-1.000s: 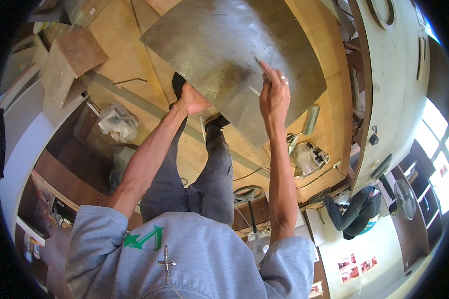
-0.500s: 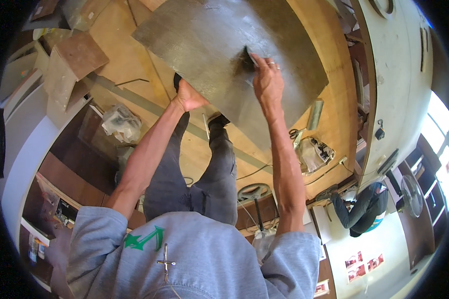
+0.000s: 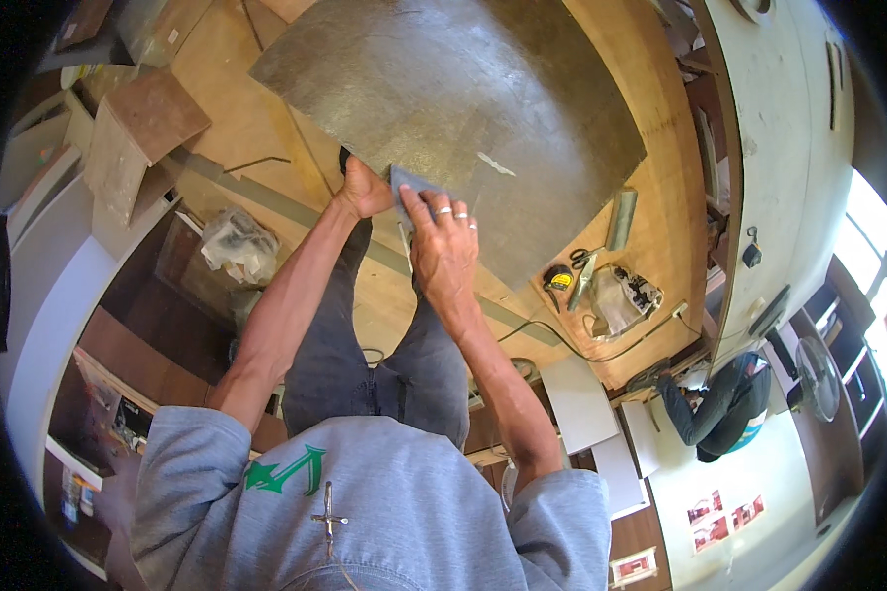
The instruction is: The person applies adhesive from a tin to a metal sheet using a spreader, smooths it across the surface, and then uses a cloth to wipe down the inside of a closet.
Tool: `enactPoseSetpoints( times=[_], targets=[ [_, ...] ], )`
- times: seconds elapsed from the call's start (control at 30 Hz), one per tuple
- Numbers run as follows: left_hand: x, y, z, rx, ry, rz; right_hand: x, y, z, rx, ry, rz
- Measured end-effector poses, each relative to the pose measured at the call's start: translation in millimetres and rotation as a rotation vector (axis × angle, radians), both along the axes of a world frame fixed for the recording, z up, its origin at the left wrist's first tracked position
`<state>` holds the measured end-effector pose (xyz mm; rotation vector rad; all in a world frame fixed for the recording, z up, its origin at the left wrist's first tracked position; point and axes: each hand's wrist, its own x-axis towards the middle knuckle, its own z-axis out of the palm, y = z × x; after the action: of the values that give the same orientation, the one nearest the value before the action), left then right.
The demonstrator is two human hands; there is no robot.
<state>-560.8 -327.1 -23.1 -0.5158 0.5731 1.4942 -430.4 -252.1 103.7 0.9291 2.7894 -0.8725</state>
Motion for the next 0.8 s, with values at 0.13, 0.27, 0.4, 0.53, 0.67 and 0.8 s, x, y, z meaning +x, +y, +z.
enactPoseSetpoints(
  times=[0.13, 0.27, 0.4, 0.53, 0.67, 0.8],
  targets=[
    [-2, -4, -6, 0.002, -0.132, 0.004, 15, -12, 14, -0.295, 0.027, 0.025],
    [-4, -1, 8, -0.066, -0.098, 0.023, 22, 35, 19, -0.473, 0.096, -0.171],
    [1, 4, 8, 0.009, -0.164, 0.031, -19, 111, -1, -0.093, 0.072, -0.235],
    [2, 6, 7, 0.056, -0.147, 0.014, -48, 125, -48, 0.194, 0.204, -0.05],
    [-5, -7, -3, 0.051, -0.15, 0.045, -57, 117, -41, 0.014, 0.142, 0.013],
    [-3, -6, -9, 0.106, -0.208, 0.021, -58, 148, -57, 0.09, 0.113, -0.086]
  ],
)
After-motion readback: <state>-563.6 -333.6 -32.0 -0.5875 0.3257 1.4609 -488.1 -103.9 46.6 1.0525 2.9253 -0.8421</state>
